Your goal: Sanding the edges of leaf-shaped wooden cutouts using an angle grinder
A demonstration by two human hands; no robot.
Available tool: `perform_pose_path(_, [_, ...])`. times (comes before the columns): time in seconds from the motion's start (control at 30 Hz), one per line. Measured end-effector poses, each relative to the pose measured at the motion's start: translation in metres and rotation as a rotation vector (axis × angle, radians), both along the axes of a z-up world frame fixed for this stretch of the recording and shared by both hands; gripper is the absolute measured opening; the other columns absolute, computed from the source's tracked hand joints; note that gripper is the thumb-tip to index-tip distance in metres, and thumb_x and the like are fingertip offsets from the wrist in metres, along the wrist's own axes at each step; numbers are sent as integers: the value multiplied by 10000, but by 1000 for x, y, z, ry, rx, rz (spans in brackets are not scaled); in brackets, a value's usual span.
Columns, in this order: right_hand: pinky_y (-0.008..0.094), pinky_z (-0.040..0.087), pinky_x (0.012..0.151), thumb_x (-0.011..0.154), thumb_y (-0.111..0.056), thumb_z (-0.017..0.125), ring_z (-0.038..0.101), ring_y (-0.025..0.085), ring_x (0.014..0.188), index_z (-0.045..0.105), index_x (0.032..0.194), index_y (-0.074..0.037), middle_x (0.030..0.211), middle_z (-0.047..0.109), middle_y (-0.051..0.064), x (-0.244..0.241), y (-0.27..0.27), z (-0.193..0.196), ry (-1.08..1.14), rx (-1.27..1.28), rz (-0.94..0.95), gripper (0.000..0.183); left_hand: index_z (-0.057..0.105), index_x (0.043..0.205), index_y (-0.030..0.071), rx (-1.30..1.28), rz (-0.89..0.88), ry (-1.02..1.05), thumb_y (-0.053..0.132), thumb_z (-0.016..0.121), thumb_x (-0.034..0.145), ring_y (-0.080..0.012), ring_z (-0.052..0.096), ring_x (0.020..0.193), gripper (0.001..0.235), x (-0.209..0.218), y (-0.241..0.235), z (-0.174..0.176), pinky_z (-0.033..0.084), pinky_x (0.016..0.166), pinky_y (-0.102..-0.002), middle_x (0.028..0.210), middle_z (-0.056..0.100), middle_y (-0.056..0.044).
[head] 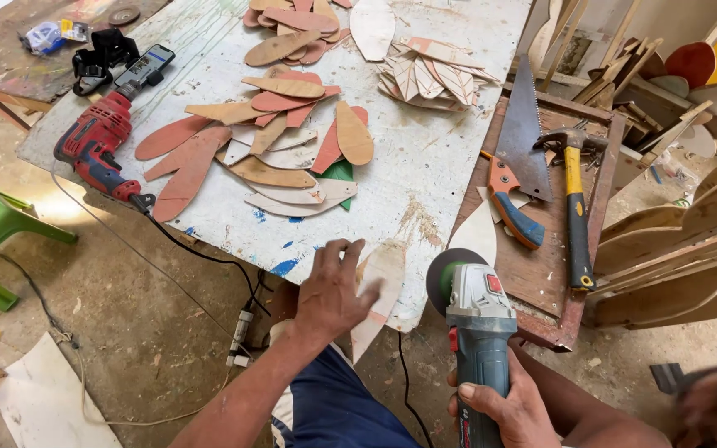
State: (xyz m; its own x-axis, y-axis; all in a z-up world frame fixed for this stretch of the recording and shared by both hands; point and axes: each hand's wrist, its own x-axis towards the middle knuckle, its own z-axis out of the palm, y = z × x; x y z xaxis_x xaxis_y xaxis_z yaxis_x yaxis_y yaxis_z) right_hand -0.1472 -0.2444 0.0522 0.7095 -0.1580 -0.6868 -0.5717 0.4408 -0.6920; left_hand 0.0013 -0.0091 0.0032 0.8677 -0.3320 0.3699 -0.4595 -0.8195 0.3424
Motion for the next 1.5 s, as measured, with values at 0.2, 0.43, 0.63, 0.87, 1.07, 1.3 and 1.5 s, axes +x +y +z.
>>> perform_pose_path(0.2, [534, 425, 596, 740, 44, 647, 592, 493, 702, 554, 1431, -23, 1009, 652, 392, 4, 1, -2, 36, -1, -46, 700, 239, 1612, 96, 280, 166, 513, 745, 723, 832, -295, 419, 1143, 1124, -2, -19, -15, 441, 1002, -445, 1302, 408, -131])
perform_pose_path(0.43, [618, 413, 626, 778, -34, 593, 560, 555, 774, 508, 1457, -15, 1067, 600, 415, 11, 2, 11, 80, 70, -144, 684, 627, 1109, 139, -860, 177, 832, 356, 635, 952, -180, 728, 876, 268, -16, -29, 28, 575, 711, -326, 1001, 752, -53])
perform_pose_path(0.63, [634, 454, 577, 704, -30, 621, 587, 546, 722, 534, 1376, 79, 1003, 629, 416, 16, 6, 21, -49, 85, -123, 687, 587, 1150, 155, -848, -8, 621, 349, 549, 1034, -138, 519, 678, 230, -22, -41, 27, 409, 566, -340, 785, 573, -4])
perform_pose_path(0.87, [603, 506, 491, 659, -27, 691, 639, 527, 639, 541, 1302, 81, 966, 678, 403, 17, 3, -2, -137, 116, -17, 669, 612, 1103, 152, -1016, 88, 519, 340, 588, 1015, -104, 485, 739, 208, -18, -50, 21, 442, 656, -326, 825, 560, 26])
perform_pose_path(1.07, [607, 519, 537, 660, -35, 710, 659, 531, 698, 527, 1308, 35, 977, 665, 379, 5, -7, -21, -86, 204, 70, 677, 563, 1156, 143, -1223, 303, 590, 388, 545, 1002, -203, 595, 962, 290, 4, -56, 33, 553, 772, -351, 1049, 630, -89])
perform_pose_path(1.3, [614, 524, 598, 665, -12, 723, 663, 549, 731, 507, 1344, 22, 990, 646, 399, -4, -21, -54, -62, 235, 58, 714, 553, 1207, 119, -1713, 361, 307, 287, 603, 979, -227, 614, 1018, 287, 48, -66, 39, 539, 873, -365, 1112, 652, -114])
perform_pose_path(1.5, [681, 497, 594, 659, 71, 683, 633, 645, 705, 475, 1374, 90, 976, 646, 496, -6, -50, -87, -4, 147, -28, 745, 578, 1319, 145, -1907, 473, 284, 220, 553, 1009, -222, 642, 1222, 320, 66, -58, 55, 539, 968, -362, 1295, 680, -98])
